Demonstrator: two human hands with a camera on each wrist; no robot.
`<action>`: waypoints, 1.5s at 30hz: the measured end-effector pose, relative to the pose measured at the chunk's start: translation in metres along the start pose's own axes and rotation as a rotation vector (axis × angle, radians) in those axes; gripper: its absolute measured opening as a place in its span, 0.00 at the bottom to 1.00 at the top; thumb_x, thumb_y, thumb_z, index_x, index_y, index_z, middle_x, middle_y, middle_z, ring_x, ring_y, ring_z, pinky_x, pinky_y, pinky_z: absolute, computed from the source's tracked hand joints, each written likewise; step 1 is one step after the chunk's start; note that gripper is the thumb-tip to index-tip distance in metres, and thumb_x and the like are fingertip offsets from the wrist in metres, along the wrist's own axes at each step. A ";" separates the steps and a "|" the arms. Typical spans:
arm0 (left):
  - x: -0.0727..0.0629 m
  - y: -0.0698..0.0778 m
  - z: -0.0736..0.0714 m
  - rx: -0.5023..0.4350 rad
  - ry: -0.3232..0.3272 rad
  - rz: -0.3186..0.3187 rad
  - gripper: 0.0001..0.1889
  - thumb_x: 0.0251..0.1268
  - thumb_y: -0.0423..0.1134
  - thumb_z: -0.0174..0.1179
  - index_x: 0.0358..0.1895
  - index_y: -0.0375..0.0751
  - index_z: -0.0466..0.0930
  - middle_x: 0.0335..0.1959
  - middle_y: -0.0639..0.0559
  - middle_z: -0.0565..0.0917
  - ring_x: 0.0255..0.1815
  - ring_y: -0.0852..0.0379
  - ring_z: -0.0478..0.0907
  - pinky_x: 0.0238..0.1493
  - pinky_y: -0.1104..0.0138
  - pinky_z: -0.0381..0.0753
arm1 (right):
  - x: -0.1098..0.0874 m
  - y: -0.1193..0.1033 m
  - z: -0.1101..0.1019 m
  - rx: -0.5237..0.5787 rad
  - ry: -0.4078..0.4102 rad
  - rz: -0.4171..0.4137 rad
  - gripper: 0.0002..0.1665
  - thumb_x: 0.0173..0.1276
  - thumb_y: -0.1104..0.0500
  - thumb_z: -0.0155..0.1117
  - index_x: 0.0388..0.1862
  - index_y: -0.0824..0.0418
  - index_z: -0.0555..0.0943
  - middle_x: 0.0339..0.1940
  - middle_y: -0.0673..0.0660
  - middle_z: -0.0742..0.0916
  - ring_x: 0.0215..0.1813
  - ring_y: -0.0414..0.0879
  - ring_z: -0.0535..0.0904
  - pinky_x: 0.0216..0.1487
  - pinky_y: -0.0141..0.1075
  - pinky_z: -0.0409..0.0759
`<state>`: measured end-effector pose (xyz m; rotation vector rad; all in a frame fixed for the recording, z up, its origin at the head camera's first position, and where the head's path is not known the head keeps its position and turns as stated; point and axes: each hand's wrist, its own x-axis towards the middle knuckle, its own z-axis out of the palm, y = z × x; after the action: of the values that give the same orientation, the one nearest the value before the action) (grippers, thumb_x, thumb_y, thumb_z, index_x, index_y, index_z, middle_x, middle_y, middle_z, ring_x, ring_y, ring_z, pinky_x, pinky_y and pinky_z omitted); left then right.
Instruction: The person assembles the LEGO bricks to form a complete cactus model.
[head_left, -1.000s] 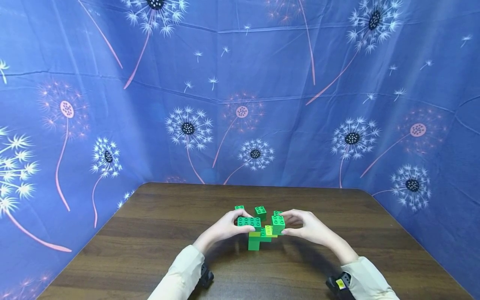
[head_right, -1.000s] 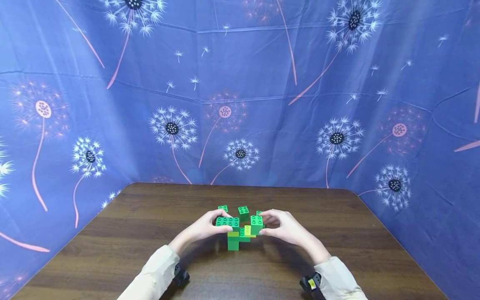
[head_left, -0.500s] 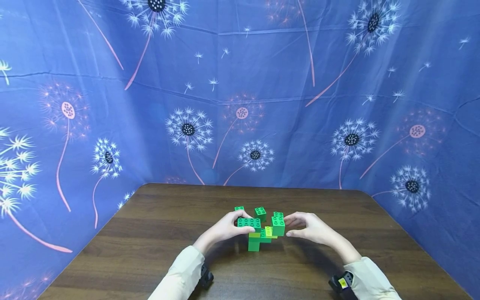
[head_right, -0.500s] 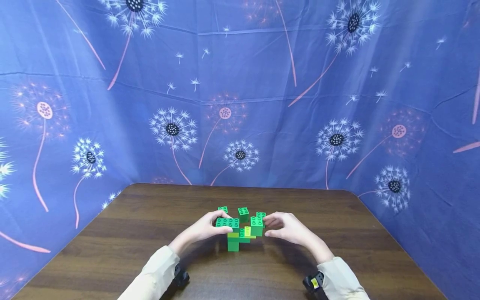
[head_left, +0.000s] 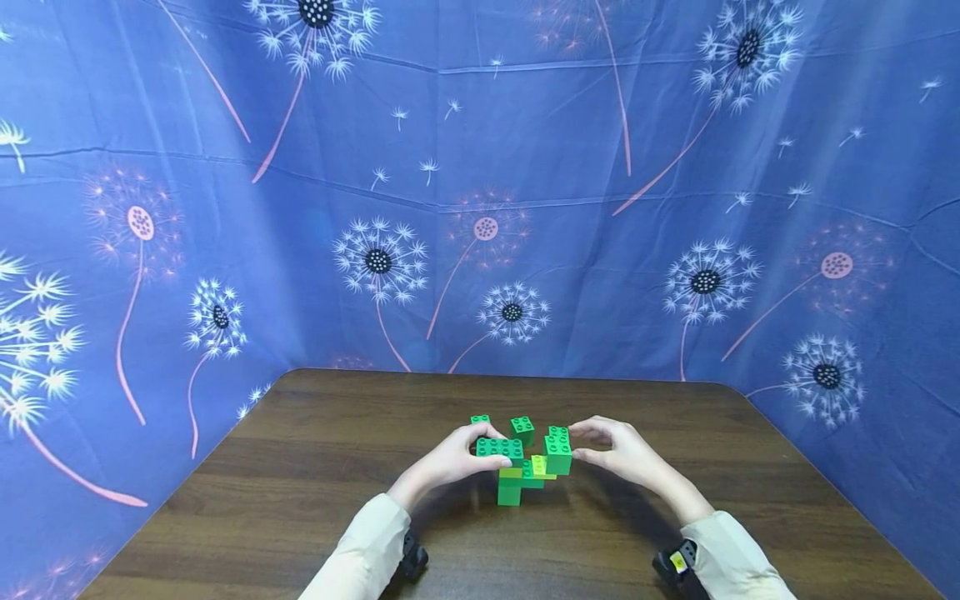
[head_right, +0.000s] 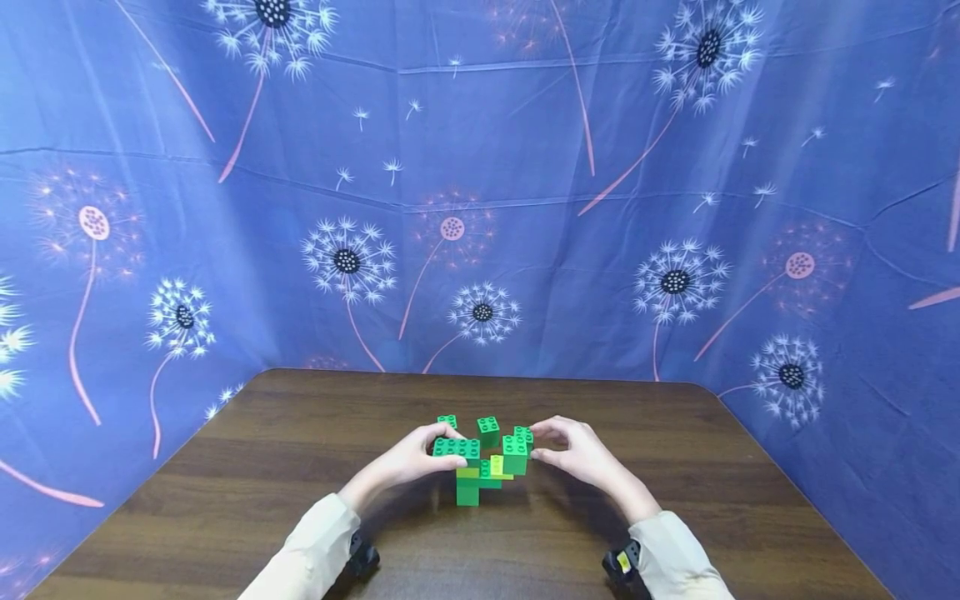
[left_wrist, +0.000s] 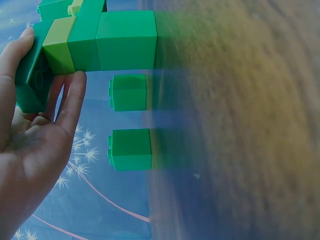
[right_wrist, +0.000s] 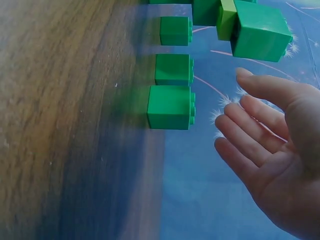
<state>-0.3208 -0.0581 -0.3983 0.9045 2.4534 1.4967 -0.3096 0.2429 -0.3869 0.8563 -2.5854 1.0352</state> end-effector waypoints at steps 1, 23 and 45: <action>0.000 0.000 0.000 0.000 -0.001 -0.002 0.13 0.57 0.48 0.66 0.44 0.52 0.78 0.35 0.58 0.82 0.34 0.64 0.77 0.40 0.69 0.75 | 0.001 0.001 0.001 -0.005 0.005 0.003 0.21 0.59 0.55 0.69 0.49 0.64 0.80 0.45 0.60 0.86 0.47 0.57 0.82 0.49 0.43 0.79; 0.000 -0.003 0.002 -0.001 0.002 -0.004 0.16 0.57 0.47 0.66 0.47 0.48 0.78 0.36 0.55 0.81 0.34 0.64 0.76 0.39 0.71 0.75 | 0.019 0.008 0.015 -0.031 0.067 -0.049 0.17 0.57 0.67 0.67 0.47 0.68 0.80 0.45 0.63 0.85 0.48 0.59 0.81 0.50 0.49 0.78; 0.000 0.000 0.001 0.001 0.007 -0.022 0.15 0.57 0.46 0.66 0.46 0.47 0.78 0.38 0.54 0.81 0.36 0.63 0.76 0.40 0.69 0.75 | 0.029 0.027 0.026 -0.086 0.012 0.034 0.21 0.57 0.64 0.68 0.50 0.68 0.79 0.46 0.59 0.84 0.51 0.58 0.79 0.52 0.50 0.76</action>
<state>-0.3208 -0.0573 -0.3990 0.8703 2.4613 1.4941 -0.3487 0.2276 -0.4090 0.7857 -2.6217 0.9269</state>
